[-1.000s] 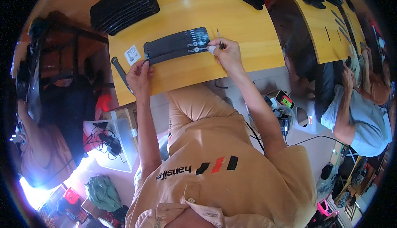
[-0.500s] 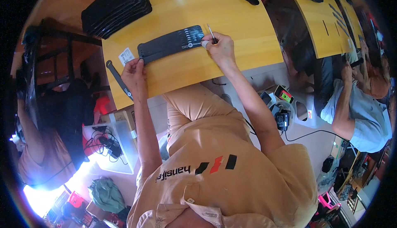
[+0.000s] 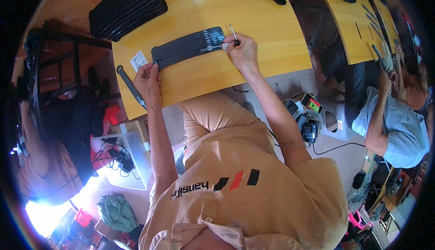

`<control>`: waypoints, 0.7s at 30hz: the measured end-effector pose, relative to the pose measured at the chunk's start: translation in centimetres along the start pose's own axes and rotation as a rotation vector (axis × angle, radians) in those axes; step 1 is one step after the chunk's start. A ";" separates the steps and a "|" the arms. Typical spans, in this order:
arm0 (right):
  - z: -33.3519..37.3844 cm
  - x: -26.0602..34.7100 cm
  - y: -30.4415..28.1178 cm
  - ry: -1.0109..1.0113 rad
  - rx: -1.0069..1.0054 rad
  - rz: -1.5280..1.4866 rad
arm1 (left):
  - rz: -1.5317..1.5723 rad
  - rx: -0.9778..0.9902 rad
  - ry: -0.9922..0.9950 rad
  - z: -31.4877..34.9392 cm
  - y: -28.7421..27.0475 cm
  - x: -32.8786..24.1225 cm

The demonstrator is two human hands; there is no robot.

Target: The worker is attaching small white adhesive components onto black textile straps at a workbench.

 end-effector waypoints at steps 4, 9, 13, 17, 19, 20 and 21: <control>0.0 -0.3 0.0 0.024 -0.005 -0.034 | 0.011 0.003 -0.003 -0.2 -0.1 0.3; -0.2 -0.6 0.3 0.015 0.003 -0.054 | -0.004 -0.007 -0.016 -0.2 0.1 0.4; -0.3 -0.3 0.4 -0.032 -0.001 -0.073 | -0.027 -0.022 0.021 -0.2 -0.1 0.2; -0.2 -0.3 0.3 -0.019 0.000 -0.070 | -0.008 -0.016 0.012 -0.2 0.0 0.3; -0.2 -0.4 0.3 -0.008 0.006 -0.061 | -0.016 -0.017 0.018 -0.1 0.1 0.1; -0.2 -0.4 0.3 -0.008 0.006 -0.061 | -0.024 -0.019 0.023 -0.1 0.1 0.0; -0.2 -0.3 0.2 -0.005 0.003 -0.047 | -0.024 -0.019 0.023 0.0 0.1 0.0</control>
Point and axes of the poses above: each hand's wrist, its own z-axis away from the middle knuckle, its own y-axis out of the palm, x = y × z, the point moved 10 cm from there along -z, towards the middle knuckle, and after that the axes turned 14 degrees about z, right-handed, at the moved point
